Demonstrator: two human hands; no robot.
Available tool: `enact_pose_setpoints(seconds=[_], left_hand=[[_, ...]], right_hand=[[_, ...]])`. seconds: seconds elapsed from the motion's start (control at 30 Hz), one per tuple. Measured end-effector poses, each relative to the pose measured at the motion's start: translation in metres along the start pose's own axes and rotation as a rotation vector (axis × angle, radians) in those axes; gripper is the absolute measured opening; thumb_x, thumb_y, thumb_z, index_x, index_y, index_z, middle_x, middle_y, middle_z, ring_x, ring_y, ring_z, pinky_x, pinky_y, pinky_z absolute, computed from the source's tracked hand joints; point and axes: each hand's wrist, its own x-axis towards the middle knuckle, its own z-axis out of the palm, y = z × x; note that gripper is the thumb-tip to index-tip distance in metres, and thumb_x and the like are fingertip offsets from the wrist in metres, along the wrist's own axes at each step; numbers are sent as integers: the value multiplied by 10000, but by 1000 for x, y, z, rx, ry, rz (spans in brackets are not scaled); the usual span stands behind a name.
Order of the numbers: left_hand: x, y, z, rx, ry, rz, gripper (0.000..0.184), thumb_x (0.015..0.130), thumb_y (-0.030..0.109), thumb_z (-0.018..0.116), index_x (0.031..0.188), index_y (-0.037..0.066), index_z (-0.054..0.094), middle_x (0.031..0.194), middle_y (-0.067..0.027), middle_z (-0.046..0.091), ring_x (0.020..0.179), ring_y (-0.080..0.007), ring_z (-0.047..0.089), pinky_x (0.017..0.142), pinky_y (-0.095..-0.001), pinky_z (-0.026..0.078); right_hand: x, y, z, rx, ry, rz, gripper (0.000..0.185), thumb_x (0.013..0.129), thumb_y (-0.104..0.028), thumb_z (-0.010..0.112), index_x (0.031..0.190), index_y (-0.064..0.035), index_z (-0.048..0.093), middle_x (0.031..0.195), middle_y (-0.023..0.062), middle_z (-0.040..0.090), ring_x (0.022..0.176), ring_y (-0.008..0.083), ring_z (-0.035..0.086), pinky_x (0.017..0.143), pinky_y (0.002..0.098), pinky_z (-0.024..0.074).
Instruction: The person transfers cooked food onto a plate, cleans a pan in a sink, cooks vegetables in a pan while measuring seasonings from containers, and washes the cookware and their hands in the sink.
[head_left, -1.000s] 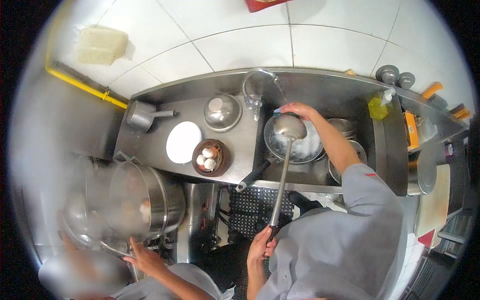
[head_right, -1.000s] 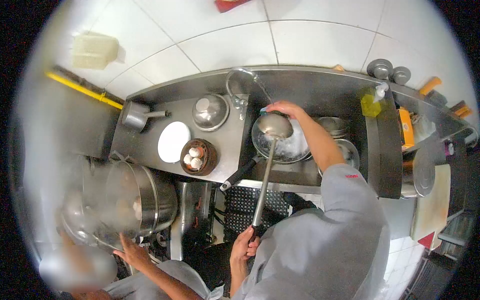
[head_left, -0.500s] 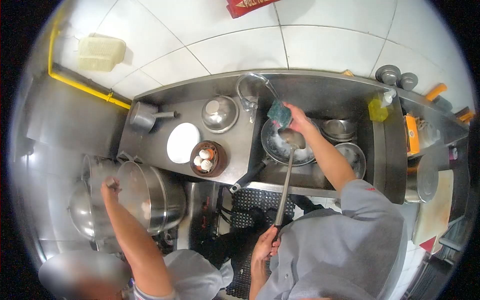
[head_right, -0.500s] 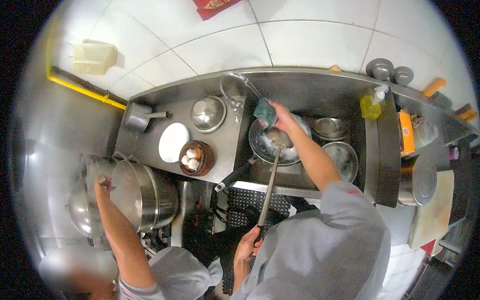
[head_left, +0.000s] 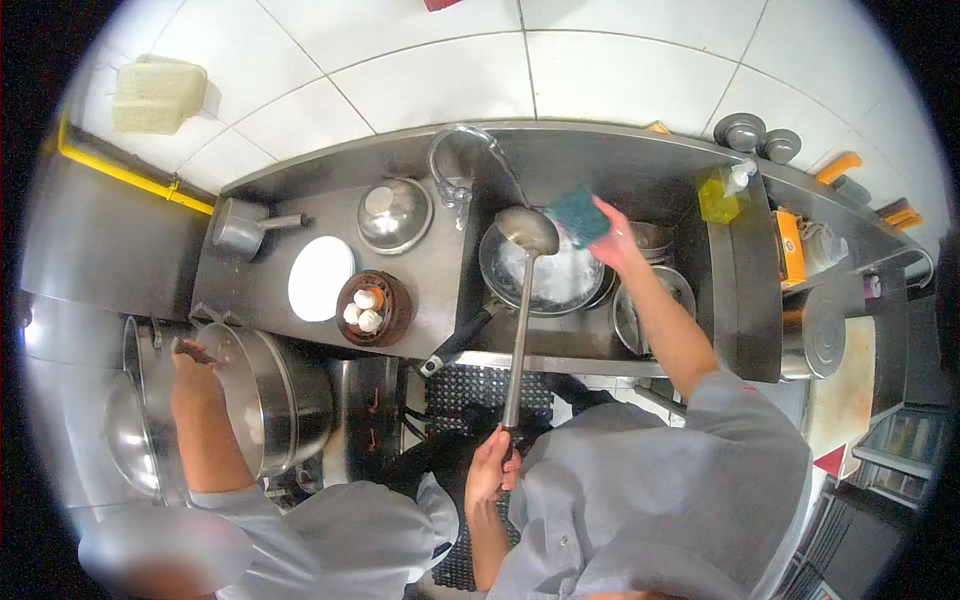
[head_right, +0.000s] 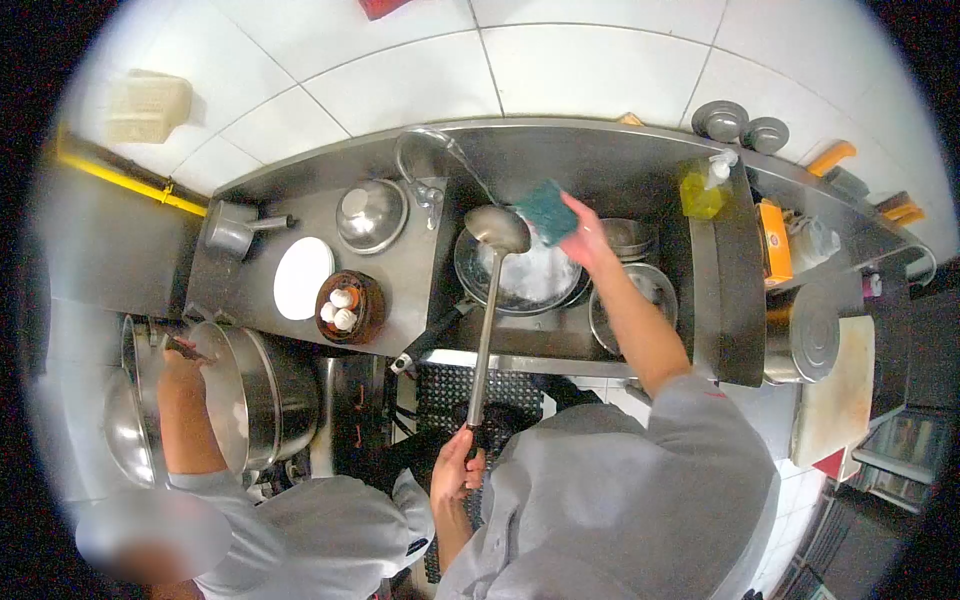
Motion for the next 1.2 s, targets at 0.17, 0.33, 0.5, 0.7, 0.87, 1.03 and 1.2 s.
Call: enact_pose_setpoints(seconds=[0.17,0.33,0.5,0.7,0.87,1.03,1.2], left_hand=[[0,9,-3,16,55,-4,349,988,322,485,1307,182,466,581,35,385,402,-37,304,335,-188,253],[-9,-1,-9,16,71,-3,392,991,336,471,1361,218,415,580,25,393,404,-42,298,338,-189,249],[-11,0,-7,25,79,20,389,995,329,463,1361,205,417,578,27,386,404,-41,295,340,-189,252],[-6,12,0,45,88,7,323,994,295,474,1282,150,494,572,27,393,402,-39,290,349,-203,236],[0,18,-3,138,126,19,395,948,276,568,1318,150,515,588,-10,502,406,-82,375,379,-246,326],[-26,30,12,907,478,534,406,859,269,666,1239,142,599,856,-174,677,655,-217,668,658,-348,509],[-39,37,24,1228,621,477,415,819,248,696,1220,180,616,832,-158,676,719,-338,654,637,-386,509]], right_hand=[[78,20,62,55,-26,19,359,899,-247,595,1174,-17,579,1194,122,612,1049,257,599,936,401,457],[94,19,82,32,-96,-32,367,898,-259,589,1168,-11,575,1181,129,616,1070,275,592,957,409,451],[80,24,94,166,-227,-156,469,893,-332,542,1217,8,529,1200,183,592,1086,346,573,961,440,449],[81,30,96,456,-172,-223,482,896,-311,509,1247,20,506,1226,203,565,1103,376,546,988,462,423],[45,12,83,180,-62,-156,371,865,-293,598,1125,-29,603,1157,105,621,1061,273,568,981,450,416],[-94,-42,-4,-1506,422,-441,344,921,-214,579,1202,-18,608,1167,126,648,1078,179,598,945,282,425],[-175,-27,-75,-1503,576,-315,349,895,-213,606,1189,-26,617,1176,132,644,1092,194,595,952,294,425]])
